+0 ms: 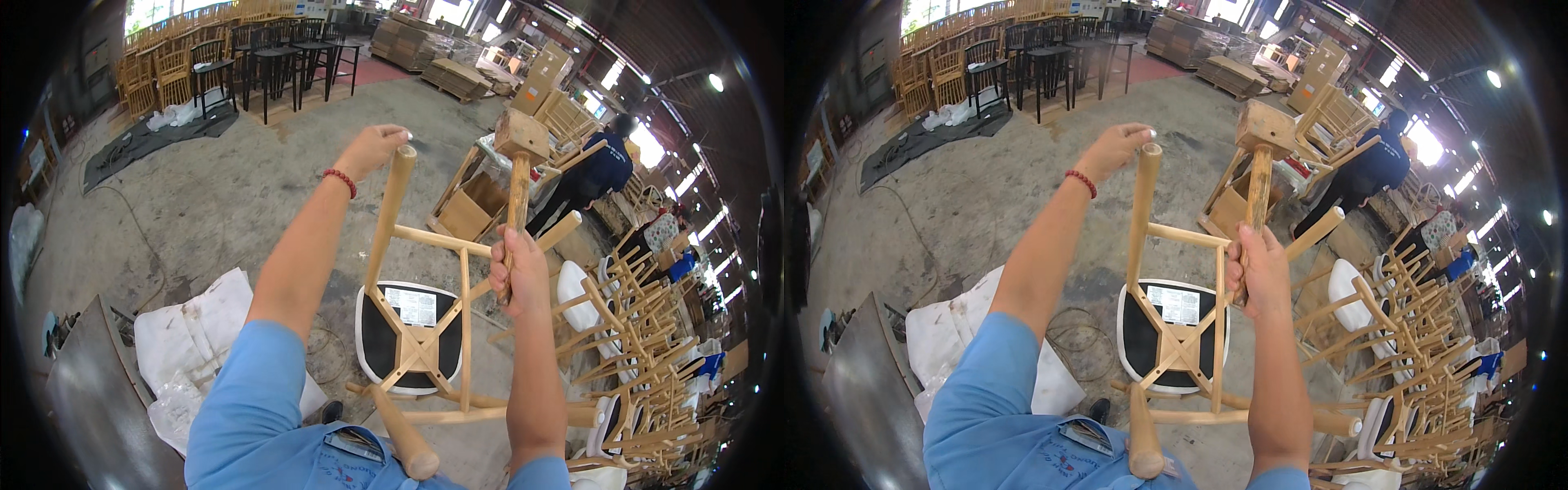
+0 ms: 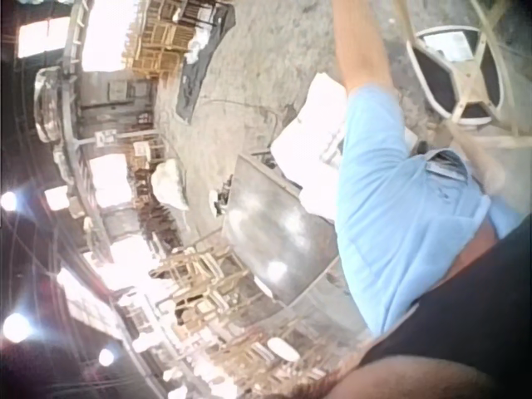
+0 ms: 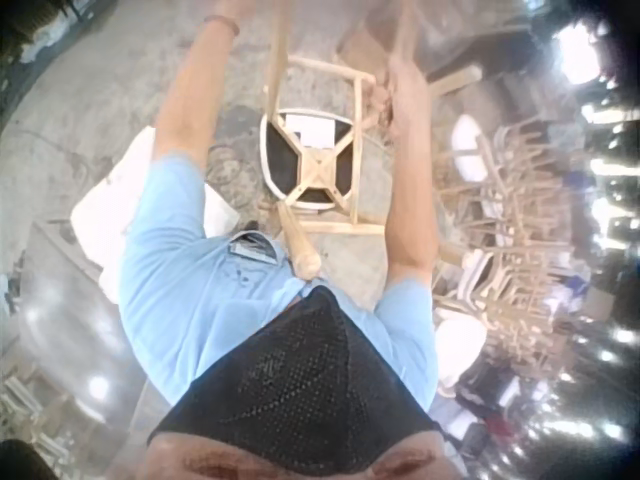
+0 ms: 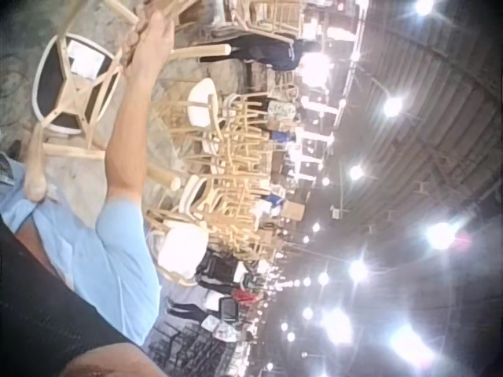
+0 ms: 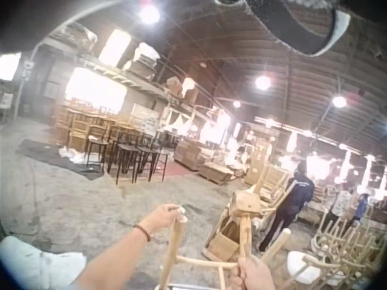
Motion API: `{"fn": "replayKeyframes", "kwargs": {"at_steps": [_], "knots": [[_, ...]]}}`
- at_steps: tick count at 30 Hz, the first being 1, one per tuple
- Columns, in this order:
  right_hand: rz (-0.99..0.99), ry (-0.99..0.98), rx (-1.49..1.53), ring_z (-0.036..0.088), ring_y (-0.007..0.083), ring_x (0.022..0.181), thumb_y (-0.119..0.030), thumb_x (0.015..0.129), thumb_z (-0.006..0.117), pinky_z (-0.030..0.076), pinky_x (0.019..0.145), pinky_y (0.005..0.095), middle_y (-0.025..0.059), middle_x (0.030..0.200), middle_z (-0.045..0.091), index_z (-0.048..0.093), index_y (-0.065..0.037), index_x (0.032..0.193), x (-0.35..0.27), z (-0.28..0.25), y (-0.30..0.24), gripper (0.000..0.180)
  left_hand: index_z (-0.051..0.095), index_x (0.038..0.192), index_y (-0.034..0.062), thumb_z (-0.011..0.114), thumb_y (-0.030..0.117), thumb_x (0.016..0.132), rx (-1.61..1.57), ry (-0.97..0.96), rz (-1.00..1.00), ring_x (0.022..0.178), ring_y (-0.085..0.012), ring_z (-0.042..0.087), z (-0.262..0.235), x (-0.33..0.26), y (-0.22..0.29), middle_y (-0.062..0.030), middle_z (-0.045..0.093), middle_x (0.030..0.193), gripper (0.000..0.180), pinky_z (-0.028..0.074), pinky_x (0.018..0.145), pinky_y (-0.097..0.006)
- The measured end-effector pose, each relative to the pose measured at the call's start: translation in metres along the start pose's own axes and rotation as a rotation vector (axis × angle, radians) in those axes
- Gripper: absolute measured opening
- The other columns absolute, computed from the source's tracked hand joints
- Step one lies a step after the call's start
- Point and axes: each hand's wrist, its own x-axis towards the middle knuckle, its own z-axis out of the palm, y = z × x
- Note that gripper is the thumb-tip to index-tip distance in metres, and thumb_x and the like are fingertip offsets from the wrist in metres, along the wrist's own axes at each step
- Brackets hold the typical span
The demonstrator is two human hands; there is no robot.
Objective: The person assembles wooden chairs by attaching legs to chair frames using a rubber mallet and a power sander. They repeatedly pick up chair frames, sand the leg ends, and hammer the legs into place, then place the assembled chairs upright.
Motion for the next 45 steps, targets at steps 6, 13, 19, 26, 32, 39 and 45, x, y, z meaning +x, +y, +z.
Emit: {"fn": "replayKeyframes", "kwargs": {"at_steps": [6,13,19,26,32,39,45], "knots": [[0.031,0.013,-0.218,0.047,0.007,0.047,-0.023,0.097,0.062,0.037,0.038,0.0233,0.0007,0.068,0.052,0.055,-0.005,0.096,-0.002,-0.019,0.002,0.02,0.063,0.124,0.0016,0.055,0.026,0.102,-0.246,-0.176,-0.135,0.05,-0.0043,0.032,0.013,0.01,-0.016,0.0036,0.06,0.081,0.034,0.025,0.044,-0.021],[0.034,-0.011,-0.452,0.047,0.0069,0.046,-0.023,0.097,0.06,0.037,0.039,0.0237,0.0001,0.067,0.053,0.057,-0.004,0.09,0.009,-0.011,0.002,0.02,0.065,0.123,0.0046,0.058,0.028,0.101,-0.234,-0.216,-0.136,0.05,-0.0045,0.032,0.005,0.012,-0.018,0.0043,0.059,0.081,0.034,0.026,0.044,-0.022],[-0.046,-0.063,-0.645,0.05,0.0079,0.049,-0.021,0.097,0.056,0.04,0.043,0.0253,0.0021,0.069,0.056,0.062,-0.001,0.103,0.028,0.0,-0.024,0.022,0.064,0.126,0.0052,0.059,0.03,0.1,-0.229,-0.229,-0.119,0.051,-0.0044,0.033,0.009,0.014,-0.021,0.0045,0.057,0.077,0.036,0.028,0.045,-0.022],[-0.194,-0.144,-1.244,0.065,0.0271,0.083,-0.021,0.093,0.058,0.049,0.083,0.0368,0.0188,0.091,0.068,0.056,-0.002,0.133,0.052,0.03,-0.072,0.045,0.064,0.124,0.0023,0.06,0.029,0.099,-0.224,-0.199,-0.096,0.053,-0.0052,0.036,0.004,0.011,-0.024,0.004,0.054,0.074,0.037,0.03,0.047,-0.022],[-0.34,-0.182,-1.338,0.06,0.024,0.078,-0.023,0.093,0.06,0.047,0.073,0.0351,0.0151,0.085,0.063,0.055,-0.002,0.135,0.067,0.034,-0.088,0.047,0.062,0.126,0.0031,0.059,0.03,0.1,-0.211,-0.218,-0.097,0.053,-0.0053,0.037,0.003,0.007,-0.022,0.0048,0.053,0.072,0.038,0.031,0.049,-0.022],[-0.178,-0.089,-1.213,0.063,0.018,0.074,-0.03,0.094,0.061,0.049,0.07,0.0339,0.0085,0.082,0.067,0.057,-0.005,0.135,0.056,0.054,-0.112,0.048,0.057,0.135,0.0038,0.059,0.034,0.1,-0.327,-0.183,-0.068,0.052,-0.0037,0.034,0.001,0.0,-0.029,0.0047,0.055,0.076,0.047,0.029,0.046,-0.021],[-0.927,0.073,-0.354,0.051,0.0053,0.052,-0.034,0.099,0.054,0.039,0.044,0.0222,0.0006,0.065,0.055,0.06,-0.007,0.093,0.024,0.082,-0.2,0.028,0.05,0.141,0.0024,0.058,0.026,0.099,0.13,-0.011,0.109,0.086,-0.0146,0.061,0.019,-0.025,-0.075,-0.005,0.067,0.105,0.049,0.05,0.079,-0.03]]}}
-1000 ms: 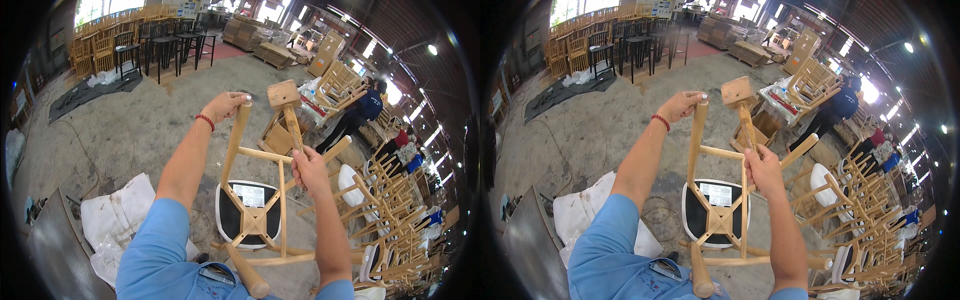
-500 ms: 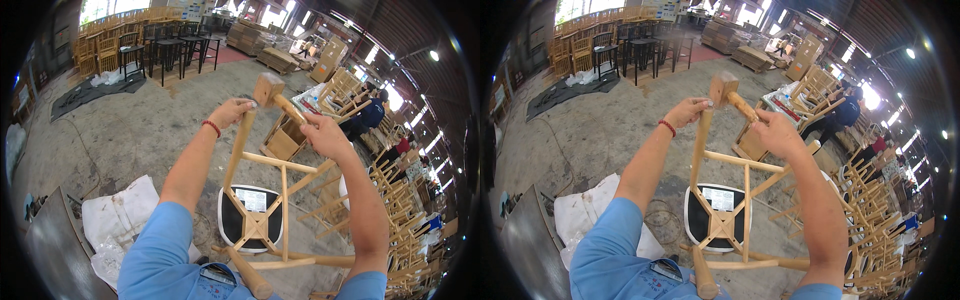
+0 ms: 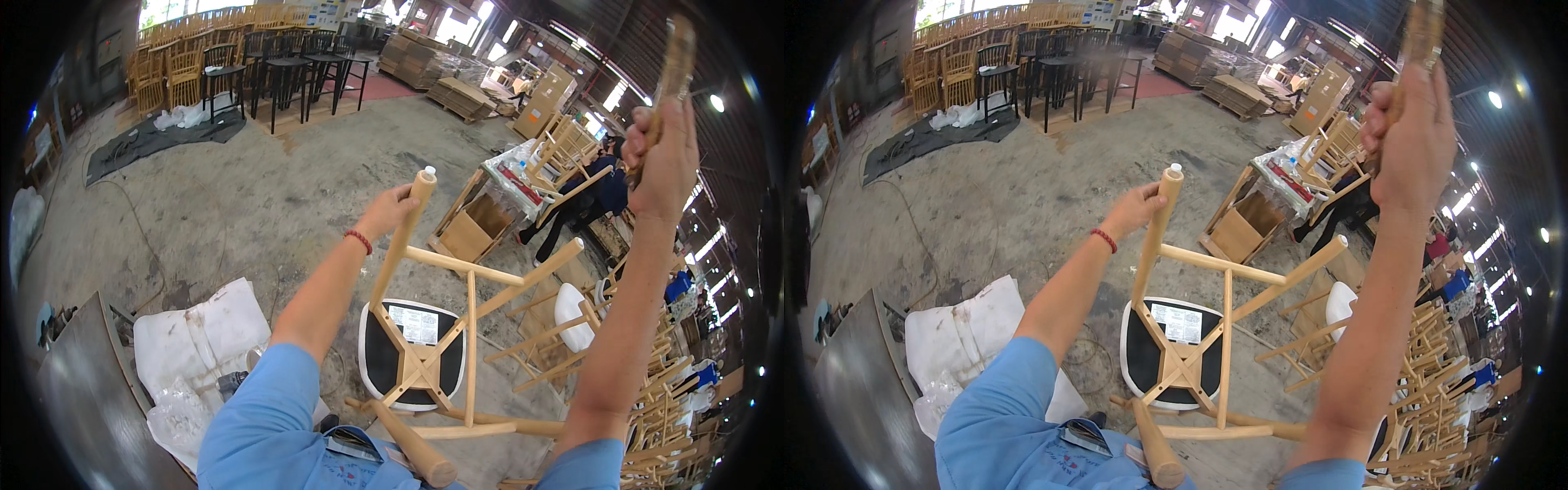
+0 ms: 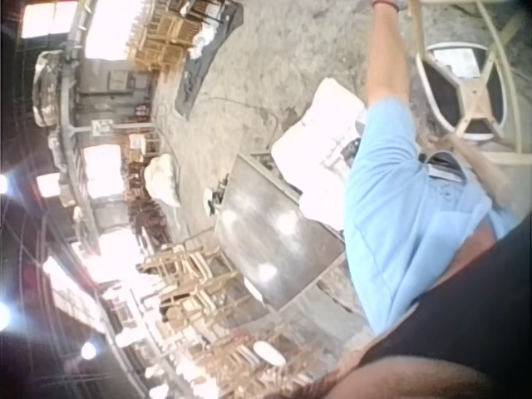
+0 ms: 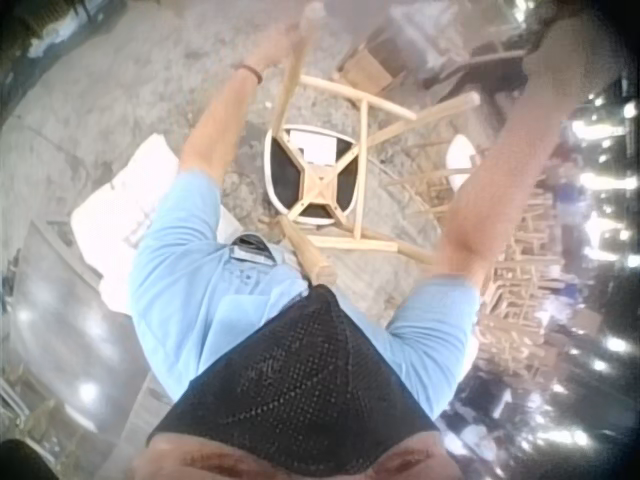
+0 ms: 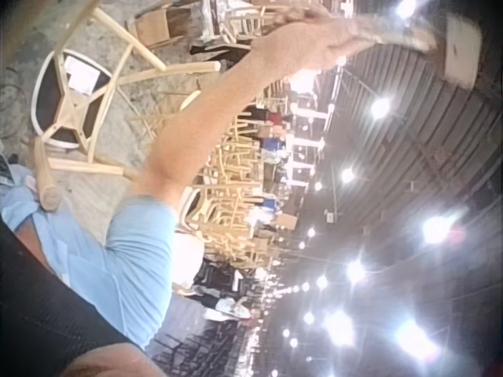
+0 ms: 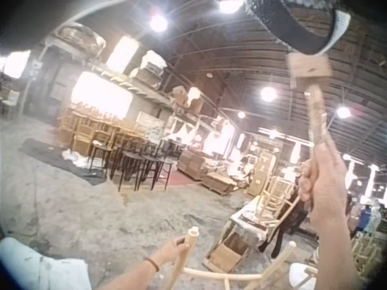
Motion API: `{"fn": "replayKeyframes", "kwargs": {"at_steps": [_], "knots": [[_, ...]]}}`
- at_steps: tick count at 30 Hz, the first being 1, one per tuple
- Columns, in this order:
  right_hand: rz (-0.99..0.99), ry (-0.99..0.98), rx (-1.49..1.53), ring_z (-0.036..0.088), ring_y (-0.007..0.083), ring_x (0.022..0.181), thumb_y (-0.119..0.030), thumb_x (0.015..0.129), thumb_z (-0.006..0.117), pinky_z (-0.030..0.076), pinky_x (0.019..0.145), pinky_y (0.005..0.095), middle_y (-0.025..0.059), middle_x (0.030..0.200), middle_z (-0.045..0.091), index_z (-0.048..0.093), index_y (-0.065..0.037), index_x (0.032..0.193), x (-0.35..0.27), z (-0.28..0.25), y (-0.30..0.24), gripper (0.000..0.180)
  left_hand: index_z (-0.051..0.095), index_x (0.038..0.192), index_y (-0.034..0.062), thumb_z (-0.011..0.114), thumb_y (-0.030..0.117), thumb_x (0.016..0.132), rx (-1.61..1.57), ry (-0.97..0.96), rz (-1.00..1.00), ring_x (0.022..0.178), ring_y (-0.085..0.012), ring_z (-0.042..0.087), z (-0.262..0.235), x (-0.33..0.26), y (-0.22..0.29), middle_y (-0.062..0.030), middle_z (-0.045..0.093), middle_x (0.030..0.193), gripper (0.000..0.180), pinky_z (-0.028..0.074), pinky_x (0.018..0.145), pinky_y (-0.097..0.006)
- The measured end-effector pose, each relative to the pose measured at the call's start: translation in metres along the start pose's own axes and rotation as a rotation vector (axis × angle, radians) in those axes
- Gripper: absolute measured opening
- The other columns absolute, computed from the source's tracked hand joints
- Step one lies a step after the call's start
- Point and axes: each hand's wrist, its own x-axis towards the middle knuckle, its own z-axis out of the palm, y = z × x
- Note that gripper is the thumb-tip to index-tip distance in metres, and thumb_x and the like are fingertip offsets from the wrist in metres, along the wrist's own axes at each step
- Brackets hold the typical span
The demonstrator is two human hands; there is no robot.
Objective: The person assembles wooden chairs by attaching legs to chair frames using a rubber mallet and a power sander. They repeatedly pick up chair frames, sand the leg ends, and hammer the legs into place, then place the assembled chairs upright.
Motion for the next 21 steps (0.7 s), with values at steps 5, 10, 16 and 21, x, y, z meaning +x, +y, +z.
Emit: {"fn": "replayKeyframes", "kwargs": {"at_steps": [5,10,16,21], "knots": [[0.069,-0.636,-0.998,0.063,0.04,0.078,-0.028,0.097,0.051,0.049,0.074,0.0479,0.0133,0.09,0.067,0.057,-0.007,0.124,-0.103,-0.021,0.133,0.035,0.052,0.136,0.0004,0.057,0.02,0.097,-0.099,0.038,-0.067,0.112,-0.0244,0.061,0.014,-0.007,-0.01,-0.0144,0.066,0.119,0.044,0.046,0.098,-0.035],[0.977,-0.513,-0.593,0.046,0.0053,0.049,-0.019,0.097,0.056,0.038,0.043,0.0237,-0.0002,0.064,0.052,0.054,-0.009,0.14,-0.169,-0.104,0.093,0.044,0.055,0.132,0.0008,0.056,0.019,0.093,-0.009,0.114,-0.03,0.111,-0.029,0.063,0.015,-0.01,-0.016,-0.0173,0.067,0.119,0.043,0.047,0.097,-0.037],[0.772,0.094,-0.327,0.043,0.0043,0.048,-0.025,0.097,0.062,0.033,0.04,0.0215,-0.005,0.062,0.05,0.061,-0.009,0.12,-0.288,-0.175,0.063,0.028,0.049,0.14,0.0027,0.049,0.041,0.101,-0.486,0.175,-0.393,0.134,-0.0251,0.044,0.045,-0.069,-0.074,-0.0128,0.049,0.145,0.055,0.032,0.112,-0.039],[0.901,0.113,-0.16,0.05,0.0043,0.064,-0.024,0.09,0.072,0.041,0.057,0.0243,-0.007,0.07,0.056,0.067,-0.008,0.092,-0.405,-0.208,0.037,0.016,0.062,0.111,0.0048,0.052,0.02,0.098,-0.452,0.269,-0.572,0.078,-0.0091,0.052,0.01,-0.202,-0.106,-0.0002,0.061,0.095,0.022,0.042,0.065,-0.024]]}}
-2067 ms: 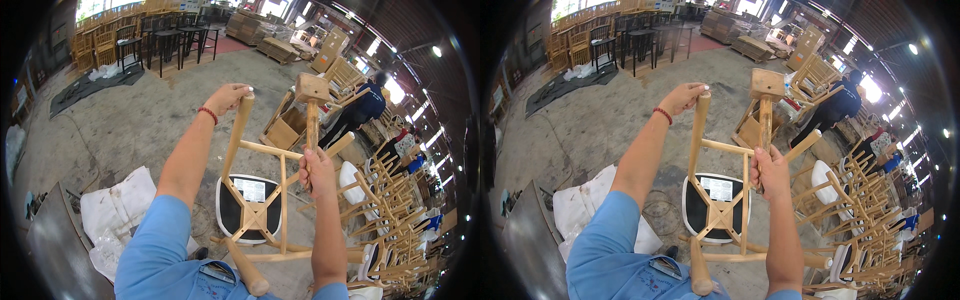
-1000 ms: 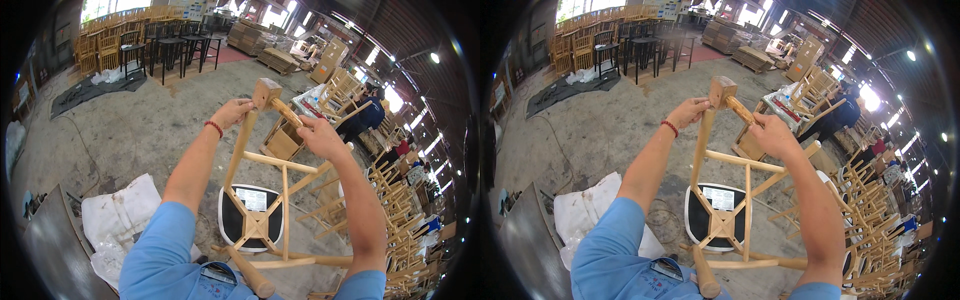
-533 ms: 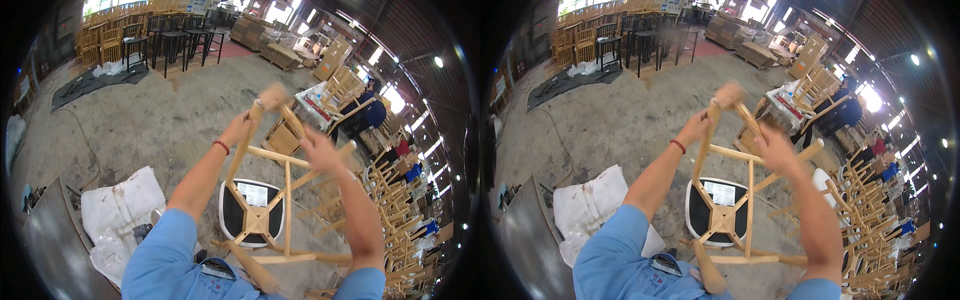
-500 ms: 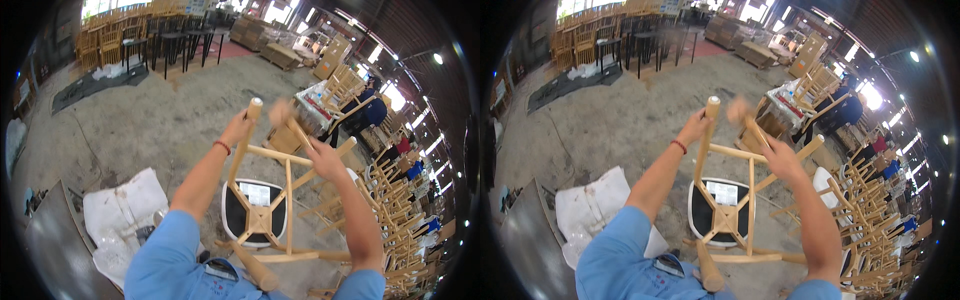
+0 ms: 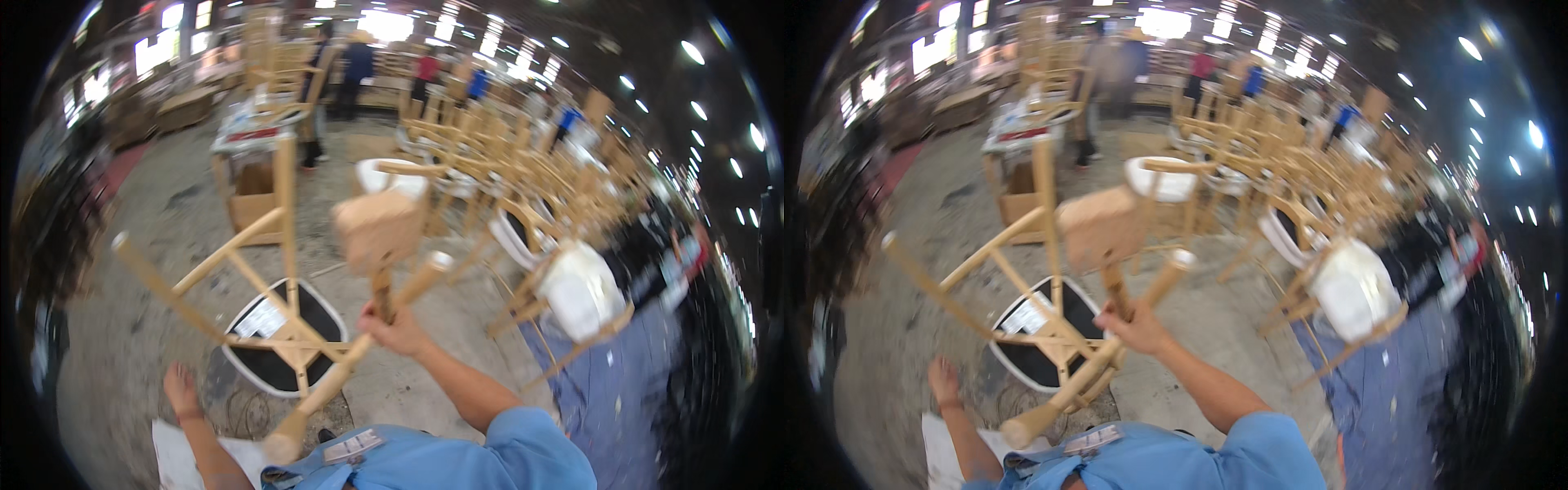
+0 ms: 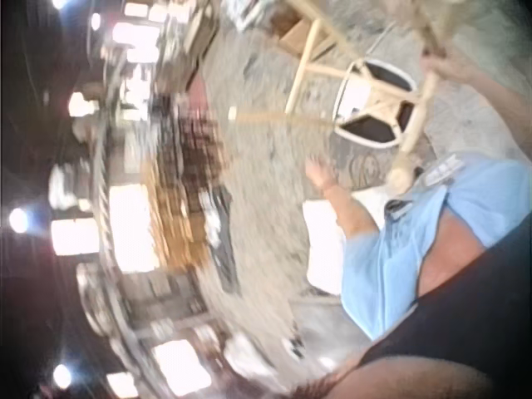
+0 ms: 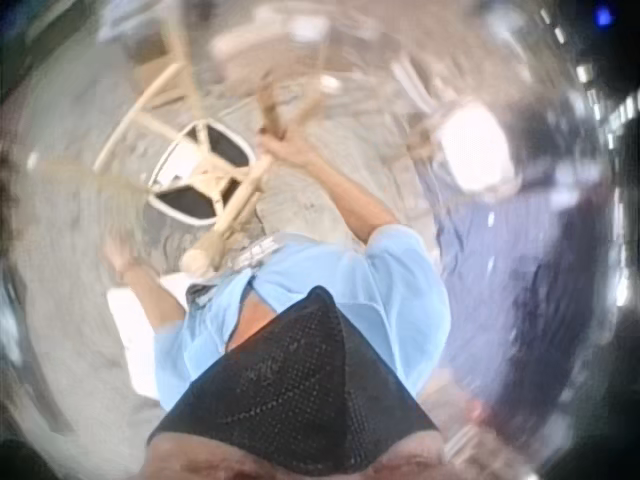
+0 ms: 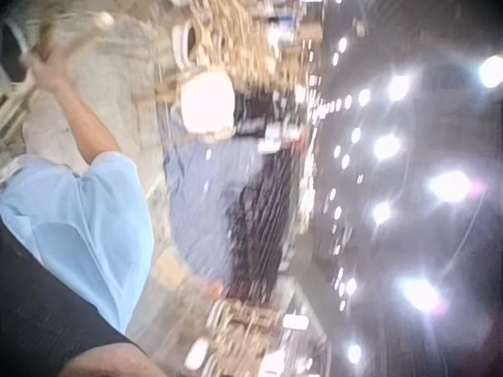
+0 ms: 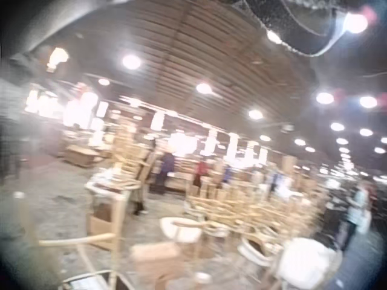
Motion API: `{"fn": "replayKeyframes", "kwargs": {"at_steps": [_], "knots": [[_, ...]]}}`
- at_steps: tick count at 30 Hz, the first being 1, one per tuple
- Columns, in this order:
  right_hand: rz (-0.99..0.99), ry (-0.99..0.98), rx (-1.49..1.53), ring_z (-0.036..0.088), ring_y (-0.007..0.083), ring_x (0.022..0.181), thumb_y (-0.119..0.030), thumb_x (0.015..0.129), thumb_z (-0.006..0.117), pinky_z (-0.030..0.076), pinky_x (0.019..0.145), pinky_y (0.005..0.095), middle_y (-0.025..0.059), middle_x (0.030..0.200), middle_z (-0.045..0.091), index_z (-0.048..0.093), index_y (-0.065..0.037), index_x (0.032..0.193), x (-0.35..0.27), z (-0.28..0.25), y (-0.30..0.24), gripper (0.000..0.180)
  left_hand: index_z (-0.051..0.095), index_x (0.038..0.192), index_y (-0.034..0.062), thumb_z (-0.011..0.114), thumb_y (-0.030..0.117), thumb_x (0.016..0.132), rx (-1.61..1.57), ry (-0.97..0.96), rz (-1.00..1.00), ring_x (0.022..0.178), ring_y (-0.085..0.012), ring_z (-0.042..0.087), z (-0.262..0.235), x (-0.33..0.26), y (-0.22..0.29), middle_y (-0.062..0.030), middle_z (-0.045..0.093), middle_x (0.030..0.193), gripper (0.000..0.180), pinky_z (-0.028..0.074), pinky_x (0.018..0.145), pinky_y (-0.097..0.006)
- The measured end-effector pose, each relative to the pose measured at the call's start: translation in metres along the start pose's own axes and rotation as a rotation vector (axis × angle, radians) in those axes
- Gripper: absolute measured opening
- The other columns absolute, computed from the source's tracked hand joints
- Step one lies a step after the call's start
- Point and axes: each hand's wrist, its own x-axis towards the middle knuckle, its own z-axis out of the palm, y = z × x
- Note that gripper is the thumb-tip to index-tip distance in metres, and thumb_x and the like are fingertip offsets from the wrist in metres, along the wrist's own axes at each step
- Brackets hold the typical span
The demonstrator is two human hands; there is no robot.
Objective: The person assembles wooden chairs by attaching legs to chair frames using a rubber mallet and a power sander. They repeatedly pick up chair frames, sand the leg ends, and hammer the legs into place, then place the assembled chairs upright.
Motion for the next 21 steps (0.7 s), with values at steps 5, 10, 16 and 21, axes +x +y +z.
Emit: {"fn": "replayKeyframes", "kwargs": {"at_steps": [5,10,16,21], "knots": [[0.128,0.009,-0.037,0.053,0.0093,0.072,-0.031,0.087,0.074,0.046,0.068,0.029,-0.0013,0.076,0.059,0.063,-0.006,0.088,-0.126,-0.06,0.095,0.027,0.061,0.095,0.0074,0.053,0.022,0.097,0.425,-0.146,0.243,0.059,-0.0066,0.049,-0.025,-0.147,-0.054,0.001,0.057,0.077,0.016,0.038,0.05,-0.022],[0.266,-0.106,0.077,0.051,0.0066,0.072,-0.031,0.087,0.074,0.045,0.067,0.0265,-0.003,0.075,0.057,0.064,-0.007,0.092,-0.205,-0.094,0.132,0.027,0.057,0.133,0.0142,0.063,0.026,0.091,0.933,-0.461,-0.322,0.109,-0.0235,0.062,-0.011,-0.277,-0.125,-0.0187,0.064,0.122,0.044,0.047,0.097,-0.045],[0.13,-0.064,0.288,0.055,0.008,0.078,-0.022,0.09,0.07,0.046,0.07,0.0265,0.0001,0.084,0.062,0.062,-0.003,0.1,-0.235,-0.111,0.117,0.023,0.058,0.11,0.0022,0.051,0.011,0.1,0.219,-0.632,-0.237,0.05,-0.0051,0.045,0.21,-0.462,-0.113,-0.0062,0.064,0.09,0.016,0.033,0.041,-0.02],[0.107,-0.023,0.518,0.057,0.0093,0.081,-0.014,0.091,0.068,0.047,0.072,0.027,0.0002,0.085,0.063,0.062,-0.002,0.104,-0.244,-0.138,0.082,0.019,0.057,0.117,0.0011,0.049,0.013,0.102,0.054,-0.699,-0.113,0.054,-0.0043,0.047,0.269,-0.501,-0.104,-0.0076,0.066,0.099,0.02,0.036,0.044,-0.019]]}}
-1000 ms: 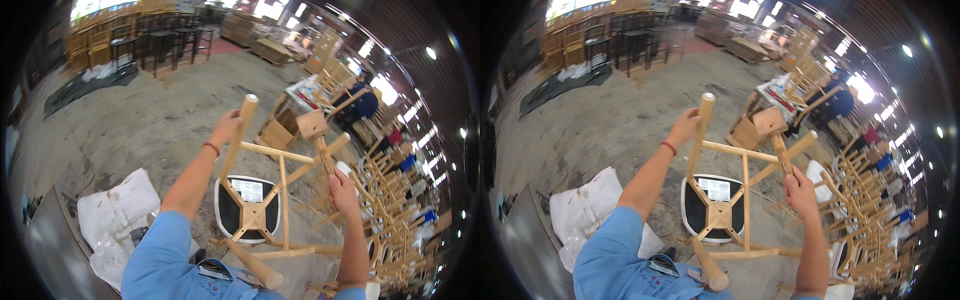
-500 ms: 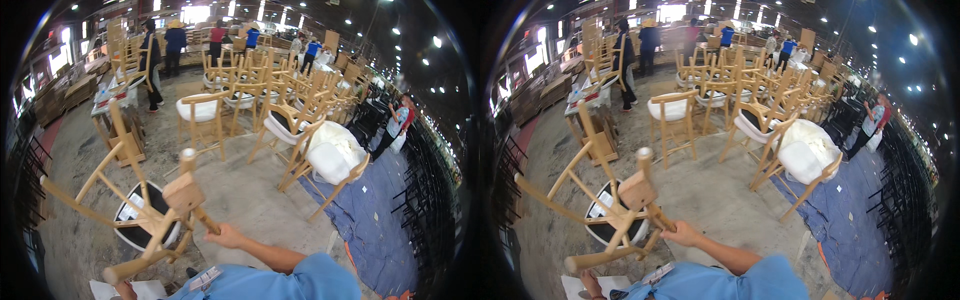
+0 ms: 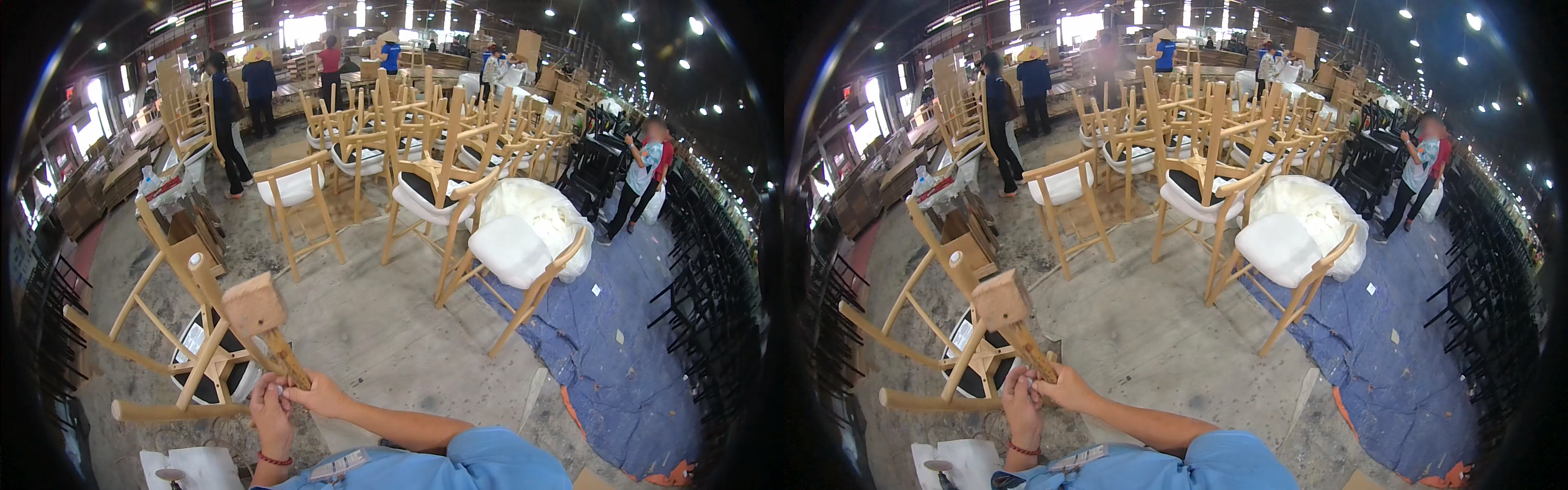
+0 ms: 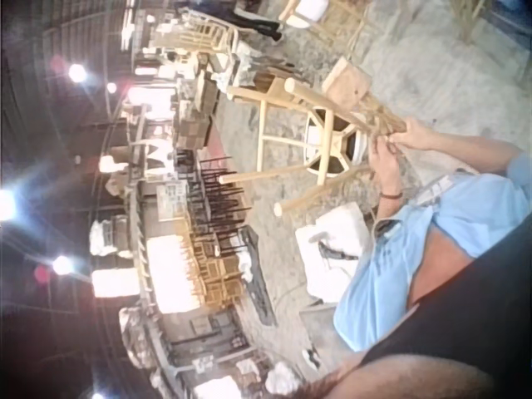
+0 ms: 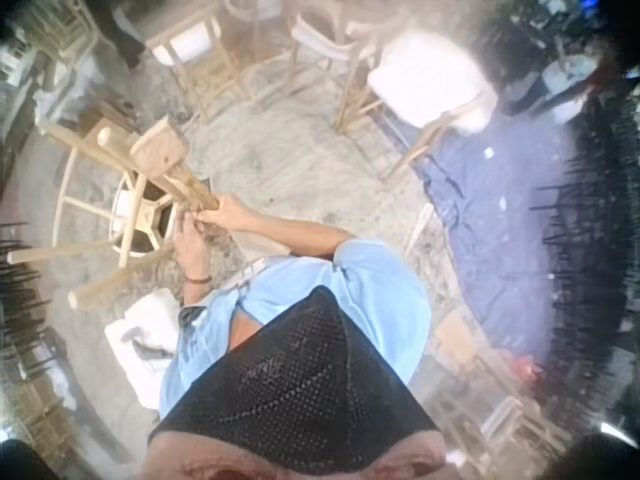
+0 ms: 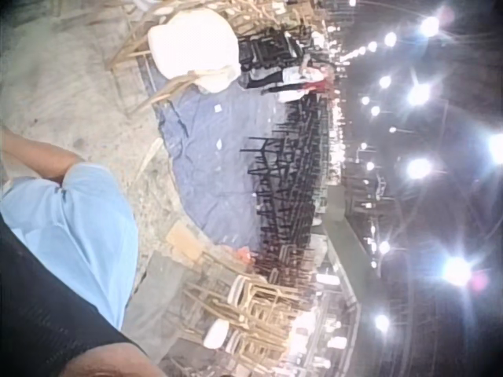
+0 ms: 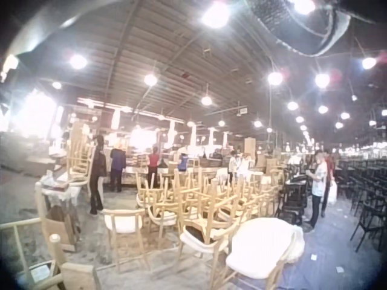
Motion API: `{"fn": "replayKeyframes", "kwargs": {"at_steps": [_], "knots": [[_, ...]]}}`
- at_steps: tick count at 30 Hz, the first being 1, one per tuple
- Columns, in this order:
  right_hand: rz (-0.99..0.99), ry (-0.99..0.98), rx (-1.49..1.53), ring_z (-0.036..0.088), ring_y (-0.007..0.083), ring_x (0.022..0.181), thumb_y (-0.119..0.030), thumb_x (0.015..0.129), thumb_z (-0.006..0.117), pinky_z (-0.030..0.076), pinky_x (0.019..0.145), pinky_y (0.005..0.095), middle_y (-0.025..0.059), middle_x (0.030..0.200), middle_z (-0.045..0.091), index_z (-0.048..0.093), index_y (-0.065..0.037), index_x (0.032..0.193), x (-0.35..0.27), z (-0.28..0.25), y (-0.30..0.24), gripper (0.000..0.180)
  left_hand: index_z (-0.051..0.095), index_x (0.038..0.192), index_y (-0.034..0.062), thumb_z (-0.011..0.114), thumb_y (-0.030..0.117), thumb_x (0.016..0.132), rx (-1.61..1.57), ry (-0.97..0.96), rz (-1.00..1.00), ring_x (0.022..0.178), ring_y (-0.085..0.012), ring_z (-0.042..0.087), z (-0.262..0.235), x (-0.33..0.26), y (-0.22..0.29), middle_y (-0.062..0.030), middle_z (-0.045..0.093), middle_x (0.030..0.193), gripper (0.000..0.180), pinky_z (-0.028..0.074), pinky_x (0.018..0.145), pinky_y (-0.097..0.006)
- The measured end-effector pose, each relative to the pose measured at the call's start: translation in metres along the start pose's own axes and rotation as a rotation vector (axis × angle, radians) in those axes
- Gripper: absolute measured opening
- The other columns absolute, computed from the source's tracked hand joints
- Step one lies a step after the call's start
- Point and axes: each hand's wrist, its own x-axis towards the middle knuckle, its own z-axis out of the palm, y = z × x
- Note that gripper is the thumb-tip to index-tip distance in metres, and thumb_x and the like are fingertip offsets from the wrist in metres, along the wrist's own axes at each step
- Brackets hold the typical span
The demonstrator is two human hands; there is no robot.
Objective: The person assembles wooden chairs by attaching legs to chair frames using a rubber mallet and a power sander. They repeatedly pick up chair frames, sand the leg ends, and hammer the legs into place, then place the assembled chairs upright.
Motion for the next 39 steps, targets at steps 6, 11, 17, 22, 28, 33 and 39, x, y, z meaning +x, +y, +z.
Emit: {"fn": "replayKeyframes", "kwargs": {"at_steps": [6,11,17,22,28,33,39], "knots": [[-0.019,0.111,-0.101,0.053,0.0093,0.057,-0.014,0.09,0.068,0.042,0.049,0.0257,0.0006,0.069,0.057,0.058,-0.006,0.097,-0.015,0.016,-0.022,0.014,0.055,0.127,-0.0013,0.051,0.016,0.102,0.332,-0.163,0.221,0.066,-0.0073,0.056,-0.002,-0.027,0.023,-0.0103,0.067,0.11,0.031,0.045,0.055,-0.021],[0.122,0.044,-0.038,0.042,0.0079,0.041,-0.017,0.088,0.07,0.031,0.037,0.0258,-0.0015,0.057,0.049,0.055,-0.008,0.089,-0.024,0.054,-0.032,0.018,0.06,0.124,-0.0012,0.057,0.016,0.099,0.675,-0.249,0.284,0.084,-0.0114,0.059,-0.05,-0.052,0.055,-0.0078,0.066,0.108,0.031,0.048,0.074,-0.025],[0.265,-0.114,-0.093,0.045,0.0073,0.043,-0.02,0.087,0.072,0.033,0.038,0.0249,-0.0017,0.057,0.05,0.058,-0.008,0.083,-0.011,0.119,-0.016,0.018,0.063,0.121,0.0001,0.061,0.015,0.097,0.38,-0.088,0.253,0.092,-0.0089,0.058,-0.114,-0.074,0.06,-0.005,0.065,0.107,0.029,0.049,0.079,-0.025],[0.279,-0.126,-0.045,0.044,0.0075,0.042,-0.01,0.087,0.07,0.033,0.036,0.0257,-0.0001,0.06,0.051,0.055,-0.006,0.087,-0.014,0.144,0.0,0.016,0.061,0.123,0.0032,0.062,0.017,0.097,0.366,-0.022,0.184,0.093,-0.0077,0.058,-0.139,-0.091,0.06,-0.0017,0.064,0.11,0.03,0.048,0.081,-0.024],[0.335,-0.195,0.01,0.048,0.01,0.044,-0.003,0.087,0.067,0.039,0.037,0.026,0.0054,0.07,0.057,0.052,-0.004,0.093,-0.008,0.165,0.014,0.016,0.061,0.122,0.0042,0.063,0.018,0.097,0.333,-0.042,0.164,0.099,-0.0092,0.058,-0.161,-0.107,0.075,-0.0016,0.063,0.112,0.028,0.049,0.086,-0.027],[0.319,-0.224,-0.035,0.048,0.0106,0.045,-0.01,0.09,0.067,0.04,0.039,0.0269,0.007,0.074,0.058,0.052,-0.003,0.095,-0.002,0.171,0.012,0.017,0.061,0.12,0.0034,0.064,0.018,0.096,0.595,0.14,0.403,0.106,-0.0118,0.057,-0.177,-0.097,0.092,-0.0039,0.062,0.115,0.028,0.048,0.09,-0.028],[0.157,-0.241,-0.21,0.048,0.01,0.047,-0.022,0.098,0.057,0.04,0.038,0.0258,0.0059,0.077,0.055,0.051,-0.004,0.114,0.003,0.161,-0.008,0.025,0.063,0.123,0.0033,0.06,0.021,0.098,0.485,0.404,0.466,0.063,-0.007,0.053,-0.227,-0.045,0.219,-0.0001,0.063,0.085,0.03,0.045,0.059,-0.023]]}}
